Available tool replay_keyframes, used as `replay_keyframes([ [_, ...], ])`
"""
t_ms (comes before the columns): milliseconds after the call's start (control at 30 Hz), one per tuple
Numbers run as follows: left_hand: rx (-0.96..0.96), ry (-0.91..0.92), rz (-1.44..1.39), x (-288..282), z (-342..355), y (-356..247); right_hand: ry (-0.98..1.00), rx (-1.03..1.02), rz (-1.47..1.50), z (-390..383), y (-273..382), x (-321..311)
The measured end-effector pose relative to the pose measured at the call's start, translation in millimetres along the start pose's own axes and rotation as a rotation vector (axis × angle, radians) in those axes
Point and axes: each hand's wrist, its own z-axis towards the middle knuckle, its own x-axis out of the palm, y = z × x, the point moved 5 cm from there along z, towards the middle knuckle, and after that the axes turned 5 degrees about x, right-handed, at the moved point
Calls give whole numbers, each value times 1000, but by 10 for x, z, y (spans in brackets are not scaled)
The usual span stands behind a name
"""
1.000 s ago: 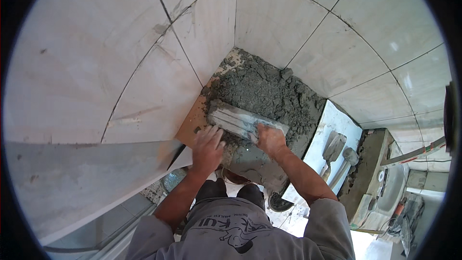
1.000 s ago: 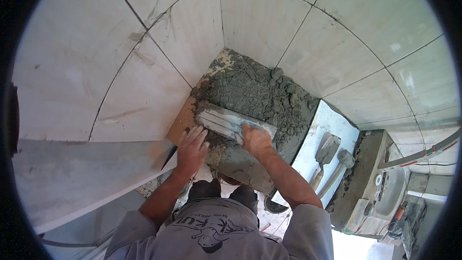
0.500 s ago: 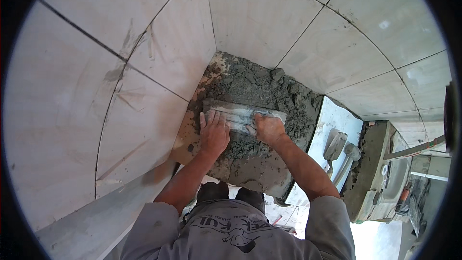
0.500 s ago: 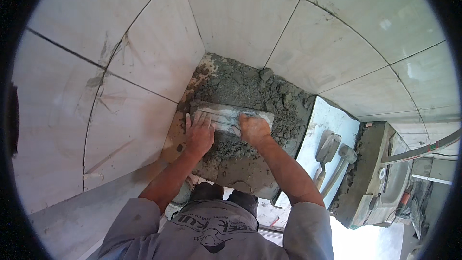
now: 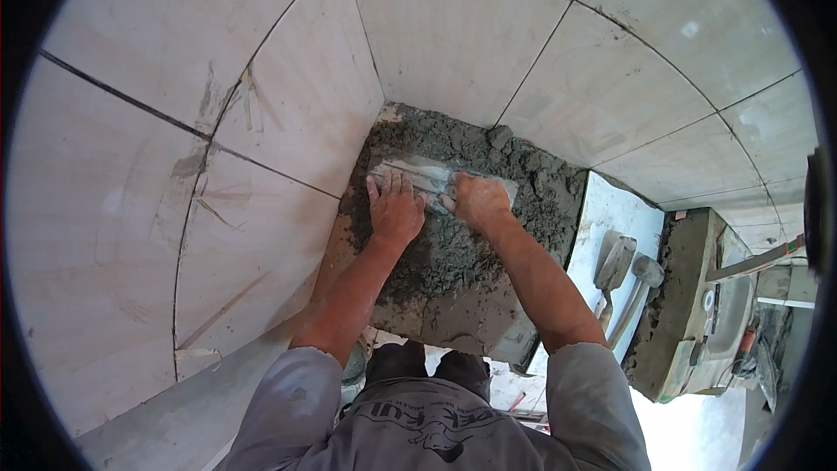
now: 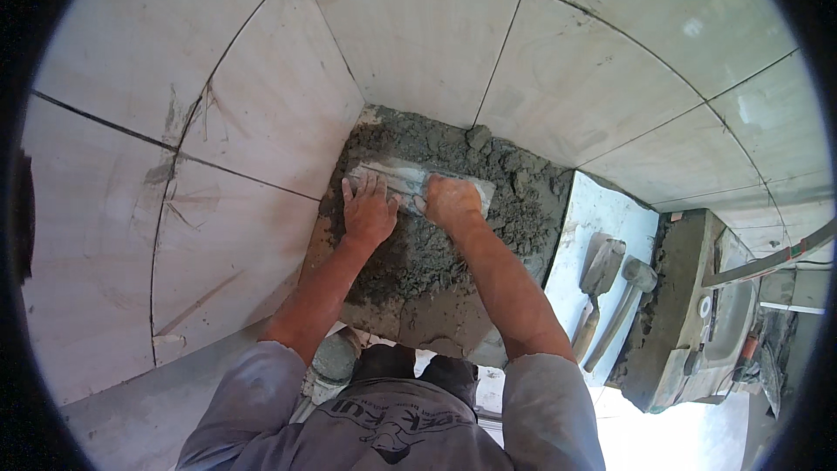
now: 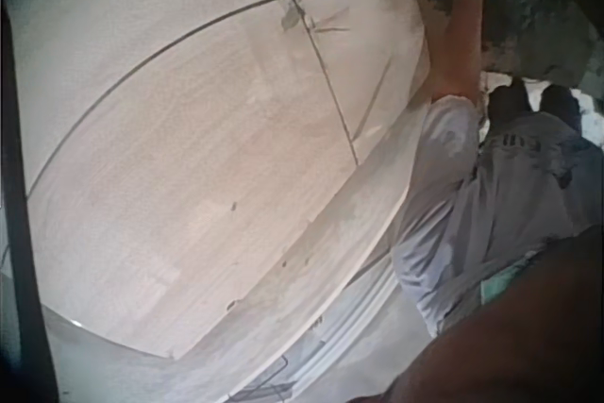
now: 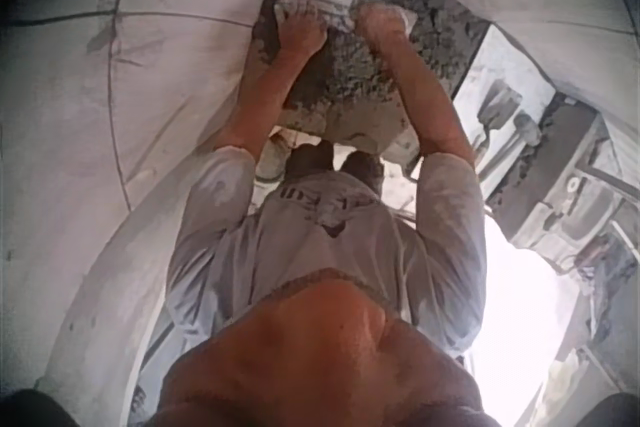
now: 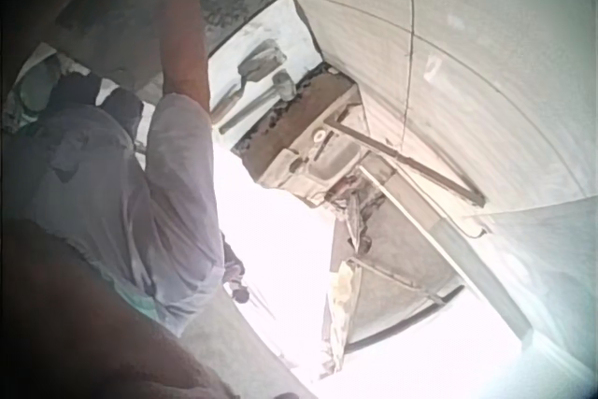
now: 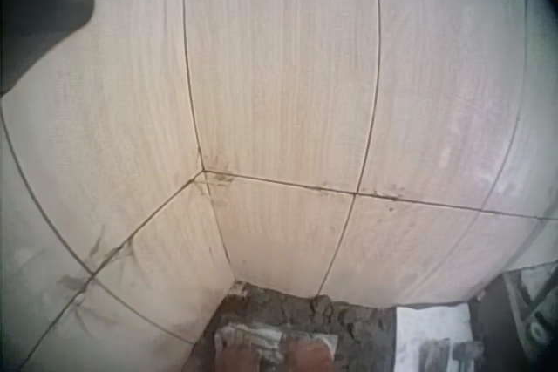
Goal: Smoothing and leveling wet cement on a surface using a trowel.
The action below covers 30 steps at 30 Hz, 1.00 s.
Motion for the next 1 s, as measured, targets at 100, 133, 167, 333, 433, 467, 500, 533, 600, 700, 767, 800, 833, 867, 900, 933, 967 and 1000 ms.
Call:
replay_keyframes([
  [100,26,10,24,-10,-105,-20,100,82,58,-144,50,87],
  [133,54,6,38,-24,-160,-45,164,157,101,-229,38,154],
  [167,51,4,37,-34,-217,-77,163,155,98,-315,30,161],
  [333,79,63,-140,-57,-579,-258,227,214,97,-810,-18,7],
  [433,97,-51,-303,-266,-703,-268,160,282,212,-1060,-204,-121],
  [467,94,-56,-299,-327,-743,-230,157,276,212,-1039,-231,-128],
  [500,88,-102,-326,-409,-805,-208,90,298,207,-1031,-291,-167],
  [533,81,-148,-352,-484,-884,-177,23,317,202,-1005,-317,-194],
  [600,52,-132,-395,-541,-1101,-130,19,275,166,-766,-260,-99],
  [700,-3,-104,-475,-559,-1384,17,48,242,146,-328,-168,23],
  [767,-43,-96,-507,-566,-1523,90,31,231,94,-93,-155,69],
  [800,-91,-93,-522,-590,-1652,160,40,224,102,-46,-77,51],
  [833,-128,-101,-539,-604,-1687,207,59,239,93,52,-50,-26],
  [867,-123,-105,-534,-601,-1717,216,76,257,84,122,-32,-84],
  [900,-134,-68,-543,-574,-1759,179,74,254,85,176,-4,-81],
  [933,-143,-31,-553,-546,-1773,144,78,248,94,231,37,-53],
  [967,-142,-33,-551,-528,-1750,107,83,243,103,258,55,-36],
  [1000,-109,-17,-538,-551,-1702,42,85,238,104,208,98,-24],
])
